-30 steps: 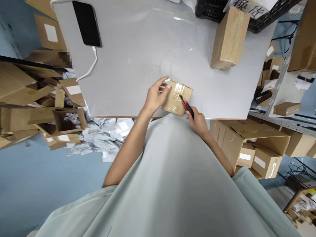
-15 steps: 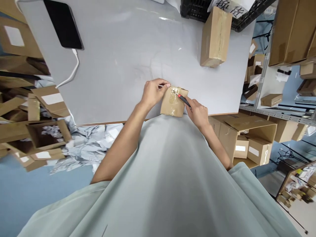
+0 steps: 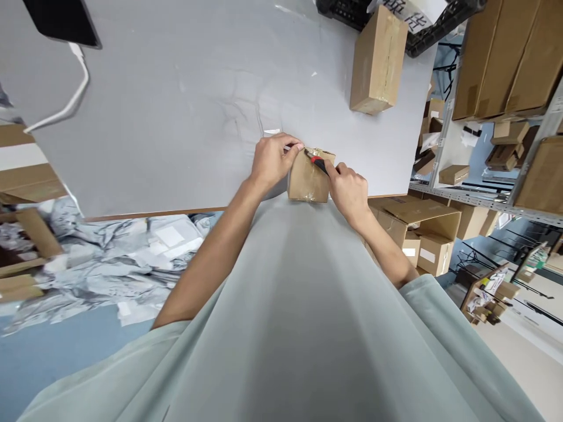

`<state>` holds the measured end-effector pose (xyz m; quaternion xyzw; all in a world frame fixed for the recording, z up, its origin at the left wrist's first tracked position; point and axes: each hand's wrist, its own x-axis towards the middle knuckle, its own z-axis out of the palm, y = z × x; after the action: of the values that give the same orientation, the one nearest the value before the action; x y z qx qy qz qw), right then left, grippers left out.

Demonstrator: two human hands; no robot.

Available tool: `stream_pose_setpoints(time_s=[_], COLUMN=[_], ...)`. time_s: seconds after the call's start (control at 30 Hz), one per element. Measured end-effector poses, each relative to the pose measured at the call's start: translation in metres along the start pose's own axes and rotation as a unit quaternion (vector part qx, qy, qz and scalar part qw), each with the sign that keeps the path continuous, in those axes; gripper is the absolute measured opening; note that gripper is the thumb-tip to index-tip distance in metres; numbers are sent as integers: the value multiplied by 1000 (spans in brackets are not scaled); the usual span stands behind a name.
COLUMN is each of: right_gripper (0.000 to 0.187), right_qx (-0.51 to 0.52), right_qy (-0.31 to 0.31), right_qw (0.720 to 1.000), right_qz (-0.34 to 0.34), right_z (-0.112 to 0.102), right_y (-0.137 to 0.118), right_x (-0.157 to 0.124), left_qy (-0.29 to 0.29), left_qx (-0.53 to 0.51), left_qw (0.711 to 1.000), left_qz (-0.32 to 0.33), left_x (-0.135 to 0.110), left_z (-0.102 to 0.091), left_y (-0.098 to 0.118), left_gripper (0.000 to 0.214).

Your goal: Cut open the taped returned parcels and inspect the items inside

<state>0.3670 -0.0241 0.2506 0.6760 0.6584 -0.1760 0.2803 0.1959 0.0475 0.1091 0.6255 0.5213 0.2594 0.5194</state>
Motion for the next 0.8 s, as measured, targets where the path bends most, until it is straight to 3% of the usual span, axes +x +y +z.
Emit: stream_pose_setpoints(time_s=[0.2,0.37,0.47,0.6,0.7,0.8], right_gripper=[56,58,53,44,43,47], right_qx=[-13,-54,-75,-78,-47,61], right_qy=[-26,-20,-14,-109,-49,38], right_qw=[1000,998,996,977,976,982], right_qz=[8,-1,40,163,205,173], right_z=[-20,-10,4,23,33,43], right_y=[-7,4,34,103,136,133], right_x=[-13,-20,-22,-41,-64,-65], left_qy=[-7,-27,-24,18,20,-3], left_qx=[-1,28,43,39,38,58], left_qw=[1000,999,998,999,999,998], left_qz=[4,26,30,19,20,38], left_x=[-9,-10,-12,-16,-20,-24], left_z=[7,19,19,8,5,9], left_y=[3,4,1,-9,-10,-1], left_gripper=[39,34,30,28,27,27])
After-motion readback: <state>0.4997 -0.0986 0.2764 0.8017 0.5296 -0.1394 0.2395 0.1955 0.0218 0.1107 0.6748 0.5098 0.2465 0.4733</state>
